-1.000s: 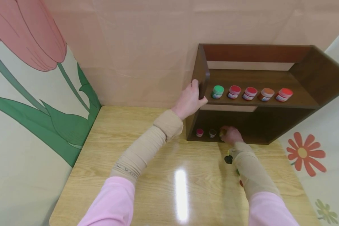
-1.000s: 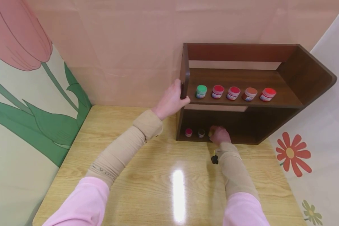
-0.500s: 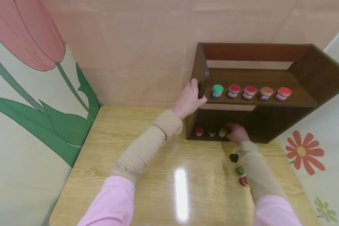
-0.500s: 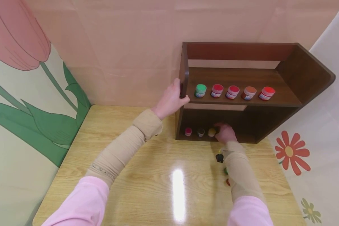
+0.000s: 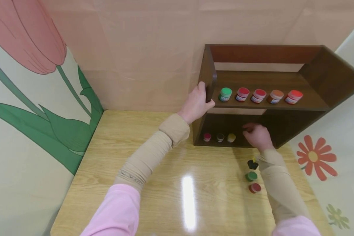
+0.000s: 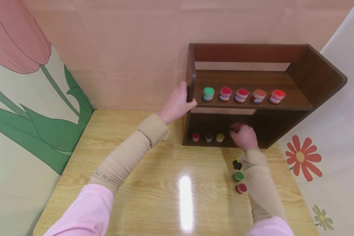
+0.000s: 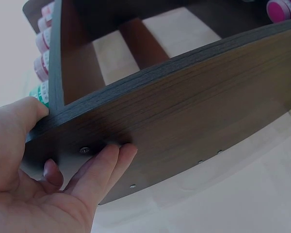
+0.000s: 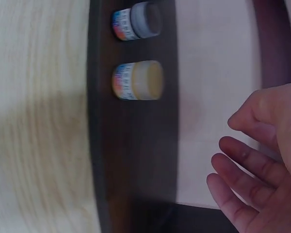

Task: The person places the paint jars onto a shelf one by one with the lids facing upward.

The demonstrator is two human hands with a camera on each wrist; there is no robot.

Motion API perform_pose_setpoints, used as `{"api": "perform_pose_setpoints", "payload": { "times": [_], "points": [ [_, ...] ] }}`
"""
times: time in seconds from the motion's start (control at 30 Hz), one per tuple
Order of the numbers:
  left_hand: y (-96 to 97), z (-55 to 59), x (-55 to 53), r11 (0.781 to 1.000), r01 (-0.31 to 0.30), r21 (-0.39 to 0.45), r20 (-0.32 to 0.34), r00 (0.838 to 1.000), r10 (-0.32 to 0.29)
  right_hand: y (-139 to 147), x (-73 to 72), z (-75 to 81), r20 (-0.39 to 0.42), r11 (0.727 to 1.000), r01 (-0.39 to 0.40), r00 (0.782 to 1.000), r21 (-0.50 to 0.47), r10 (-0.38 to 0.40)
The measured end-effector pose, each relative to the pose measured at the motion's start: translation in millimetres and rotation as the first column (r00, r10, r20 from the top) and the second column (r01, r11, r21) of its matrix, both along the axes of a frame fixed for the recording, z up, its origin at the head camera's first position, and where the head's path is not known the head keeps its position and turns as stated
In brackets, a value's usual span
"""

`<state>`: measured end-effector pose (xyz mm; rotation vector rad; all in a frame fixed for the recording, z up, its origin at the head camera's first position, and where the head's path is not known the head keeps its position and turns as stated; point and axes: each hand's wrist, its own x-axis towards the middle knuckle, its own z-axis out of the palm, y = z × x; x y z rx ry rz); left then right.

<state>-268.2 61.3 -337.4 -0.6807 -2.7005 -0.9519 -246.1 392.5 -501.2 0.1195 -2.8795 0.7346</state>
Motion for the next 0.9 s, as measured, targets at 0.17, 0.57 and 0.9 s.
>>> {"api": "perform_pose_setpoints", "payload": {
  "times": [0.17, 0.57, 0.9],
  "points": [
    [-0.1, -0.1, 0.6, 1.000, -0.005, 0.001, 0.005, 1.000, 0.005, -0.4, 8.2, 16.2, -0.023, 1.000, 0.018, 1.000, 0.005, -0.018],
    [-0.1, 0.0, 1.1, 1.000, -0.004, 0.007, 0.021, 1.000, 0.004, -2.4, 33.1, 50.5, -0.059, 0.999, 0.038, 0.998, 0.028, -0.036],
    [0.0, 0.4, 0.8, 1.000, 0.002, 0.008, 0.019, 1.000, -0.003, -10.0, 64.9, 73.2, -0.123, 0.998, 0.052, 0.991, 0.023, -0.049]
  ]
}}
